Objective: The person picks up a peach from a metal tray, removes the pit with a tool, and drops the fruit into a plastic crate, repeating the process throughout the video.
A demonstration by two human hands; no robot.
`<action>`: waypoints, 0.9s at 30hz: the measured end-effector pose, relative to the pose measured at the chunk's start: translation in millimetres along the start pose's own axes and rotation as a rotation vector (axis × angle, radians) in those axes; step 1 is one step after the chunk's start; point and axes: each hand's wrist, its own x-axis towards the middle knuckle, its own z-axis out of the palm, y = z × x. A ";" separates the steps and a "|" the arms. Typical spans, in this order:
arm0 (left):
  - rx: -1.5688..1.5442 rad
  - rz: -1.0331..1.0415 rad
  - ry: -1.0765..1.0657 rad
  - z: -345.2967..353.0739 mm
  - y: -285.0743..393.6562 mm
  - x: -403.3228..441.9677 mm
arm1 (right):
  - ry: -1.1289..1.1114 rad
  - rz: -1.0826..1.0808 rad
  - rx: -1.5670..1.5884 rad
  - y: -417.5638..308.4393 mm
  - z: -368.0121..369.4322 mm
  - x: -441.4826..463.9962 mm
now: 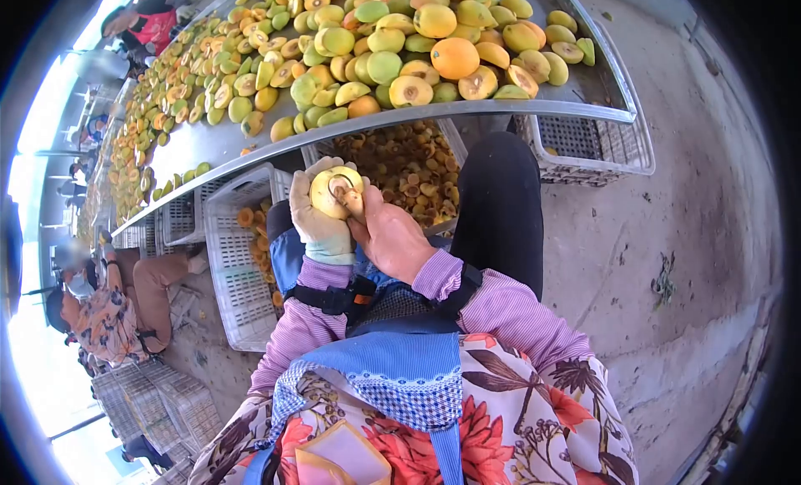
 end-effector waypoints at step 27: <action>0.488 -0.286 -0.279 3.9 -5.2 24.2 | -0.300 -0.059 0.096 54.0 -37.4 -7.0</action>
